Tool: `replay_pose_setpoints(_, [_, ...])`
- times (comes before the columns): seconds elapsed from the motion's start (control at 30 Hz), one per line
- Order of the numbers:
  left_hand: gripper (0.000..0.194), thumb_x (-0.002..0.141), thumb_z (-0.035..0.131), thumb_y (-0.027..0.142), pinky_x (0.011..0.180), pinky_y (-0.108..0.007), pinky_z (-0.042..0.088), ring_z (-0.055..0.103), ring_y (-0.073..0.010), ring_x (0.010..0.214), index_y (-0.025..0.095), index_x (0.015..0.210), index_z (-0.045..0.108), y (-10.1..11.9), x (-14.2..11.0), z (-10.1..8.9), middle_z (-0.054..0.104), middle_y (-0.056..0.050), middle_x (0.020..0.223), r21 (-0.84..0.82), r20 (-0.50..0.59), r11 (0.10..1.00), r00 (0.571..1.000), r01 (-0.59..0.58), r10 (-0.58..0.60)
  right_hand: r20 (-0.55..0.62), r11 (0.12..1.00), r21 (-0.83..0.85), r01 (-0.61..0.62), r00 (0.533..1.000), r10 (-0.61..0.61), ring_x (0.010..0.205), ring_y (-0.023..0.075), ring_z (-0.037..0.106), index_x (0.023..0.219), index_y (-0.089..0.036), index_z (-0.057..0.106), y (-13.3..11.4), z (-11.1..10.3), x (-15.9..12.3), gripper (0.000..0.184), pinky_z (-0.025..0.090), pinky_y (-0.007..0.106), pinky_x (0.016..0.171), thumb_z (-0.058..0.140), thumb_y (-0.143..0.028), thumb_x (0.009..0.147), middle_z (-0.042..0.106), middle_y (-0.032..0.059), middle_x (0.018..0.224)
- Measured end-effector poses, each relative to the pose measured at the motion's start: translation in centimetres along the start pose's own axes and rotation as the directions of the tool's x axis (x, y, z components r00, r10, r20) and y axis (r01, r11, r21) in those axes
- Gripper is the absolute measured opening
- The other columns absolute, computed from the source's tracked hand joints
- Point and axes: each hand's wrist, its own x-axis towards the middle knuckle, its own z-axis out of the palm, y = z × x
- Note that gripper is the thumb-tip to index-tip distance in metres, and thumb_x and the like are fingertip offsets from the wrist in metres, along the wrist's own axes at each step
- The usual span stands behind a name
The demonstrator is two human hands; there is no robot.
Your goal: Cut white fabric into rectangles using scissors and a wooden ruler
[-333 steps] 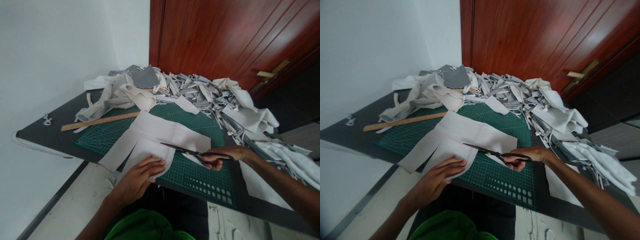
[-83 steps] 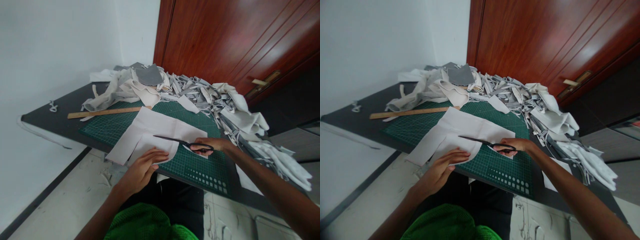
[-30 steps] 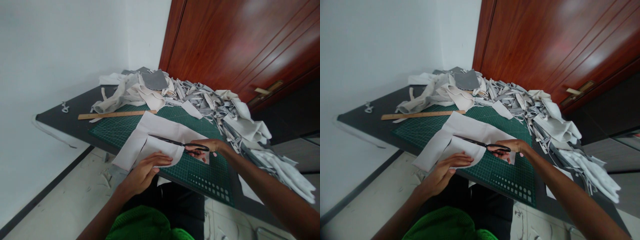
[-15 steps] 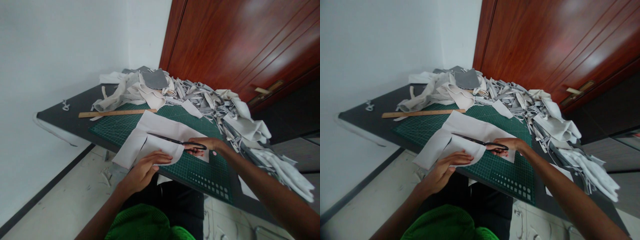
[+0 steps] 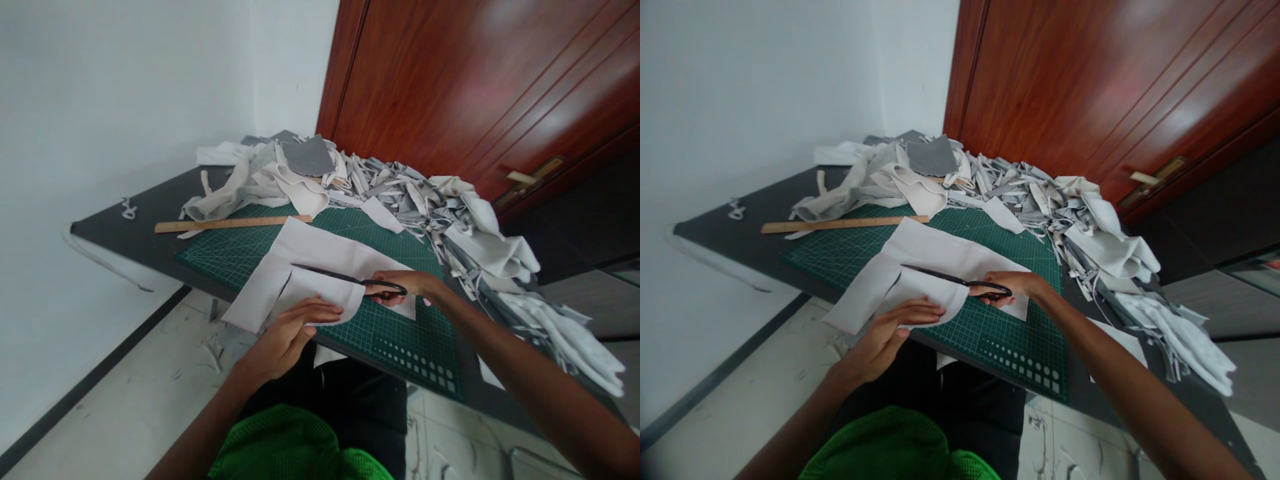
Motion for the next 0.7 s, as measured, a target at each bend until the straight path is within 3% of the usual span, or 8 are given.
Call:
replay_pose_setpoints(0.4, [0.045, 0.112, 0.034, 0.039, 0.126, -0.044, 0.037, 0.061, -0.0223, 0.134, 0.022, 0.133, 0.07, 0.05, 0.07, 0.07, 0.072, -0.007, 0.136, -0.018, 0.001, 1.0, 1.0, 0.012, -0.012, 0.027, 0.999, 0.016, 0.038, 0.999, -0.039, 0.033, 0.0036, 0.03, 0.07, -0.018, 0.055, 0.47, -0.45, 0.21, 0.042, 0.024, 0.015, 0.032, 0.068, -0.053, 0.087, 0.041, -0.0103, 0.041])
replay_pose_setpoints(0.7, [0.044, 0.112, 0.035, 0.037, 0.126, -0.043, 0.036, 0.062, -0.0217, 0.133, 0.022, 0.133, 0.07, 0.07, 0.08, 0.08, 0.072, -0.007, 0.136, -0.016, 0.009, 1.0, 1.0, 0.02, -0.02, -0.003, 1.0, 0.02, -0.001, 1.0, 0.001, 0.032, 0.0036, 0.028, 0.068, -0.018, 0.054, 0.06, -0.11, 0.0, 0.042, 0.023, 0.015, 0.031, 0.069, -0.053, 0.088, 0.038, -0.0108, 0.038])
